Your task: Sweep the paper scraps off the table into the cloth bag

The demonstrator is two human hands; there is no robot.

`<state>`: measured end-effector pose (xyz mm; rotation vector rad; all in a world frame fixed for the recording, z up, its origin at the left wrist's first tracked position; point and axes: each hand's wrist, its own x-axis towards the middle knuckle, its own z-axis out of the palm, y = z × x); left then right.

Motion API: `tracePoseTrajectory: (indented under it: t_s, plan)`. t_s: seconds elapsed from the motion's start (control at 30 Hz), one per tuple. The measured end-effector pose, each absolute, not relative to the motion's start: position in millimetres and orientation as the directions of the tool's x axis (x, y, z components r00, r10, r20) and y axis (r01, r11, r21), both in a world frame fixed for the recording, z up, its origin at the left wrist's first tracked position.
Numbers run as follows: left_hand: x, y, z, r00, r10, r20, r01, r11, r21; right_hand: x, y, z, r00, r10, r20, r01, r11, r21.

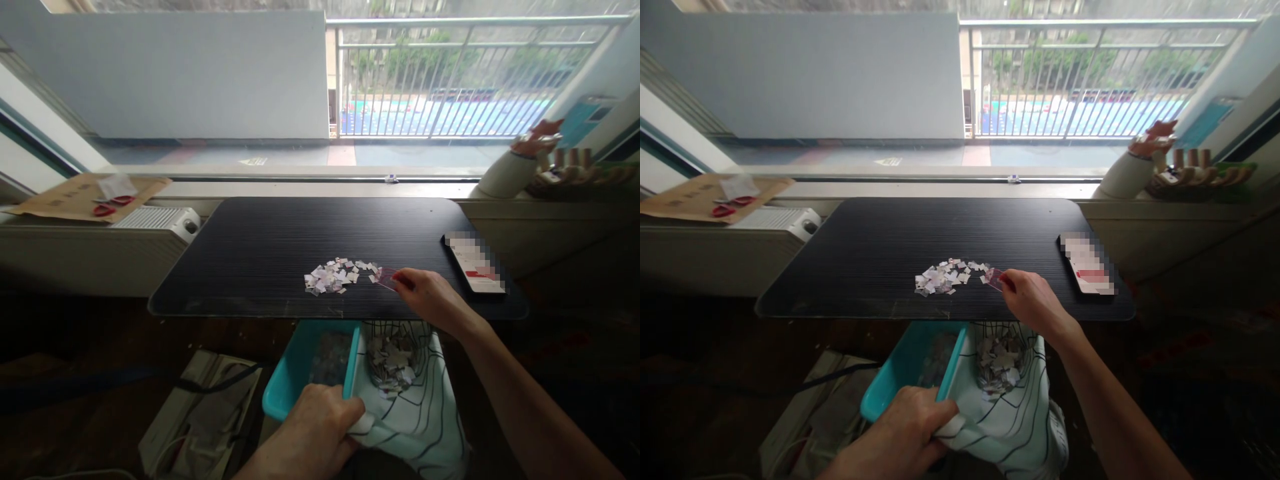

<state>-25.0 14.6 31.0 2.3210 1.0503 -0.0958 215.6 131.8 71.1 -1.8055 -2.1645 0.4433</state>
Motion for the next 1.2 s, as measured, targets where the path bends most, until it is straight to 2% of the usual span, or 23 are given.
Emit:
tracePoseTrajectory:
  t_s: [0.17, 0.4, 0.67, 0.83, 1.0, 1.2]
  plan:
    - [-23.7, 15.1, 32.5, 0.686, 0.659, -0.308, 0.709, -0.512, 0.485, 222.1, 122.6, 76.5, -0.237, 0.969, -0.071, 0.869, 0.178, -0.461]
    - [-24.1, 14.9, 28.4, 0.692, 0.657, -0.298, 0.702, -0.516, 0.490, 225.6, 133.6, 67.3, -0.190, 0.982, 0.013, 0.870, 0.174, -0.461]
    - [-23.9, 14.3, 29.2, 0.689, 0.663, -0.293, 0.703, -0.513, 0.494, 223.8, 143.9, 73.9, -0.204, 0.979, -0.002, 0.917, 0.190, -0.352]
    - [-25.2, 13.9, 26.2, 0.692, 0.661, -0.290, 0.699, -0.514, 0.497, 223.9, 143.2, 76.3, -0.255, 0.966, -0.035, 0.889, 0.219, -0.403]
    - [-24.3, 14.0, 27.0, 0.703, 0.652, -0.283, 0.687, -0.520, 0.508, 225.8, 144.7, 76.0, -0.123, 0.992, -0.028, 0.941, 0.108, -0.322]
    - [-21.6, 14.7, 31.2, 0.695, 0.649, -0.309, 0.695, -0.495, 0.521, 238.8, 136.9, 76.9, -0.132, 0.988, -0.080, 0.911, 0.089, -0.402]
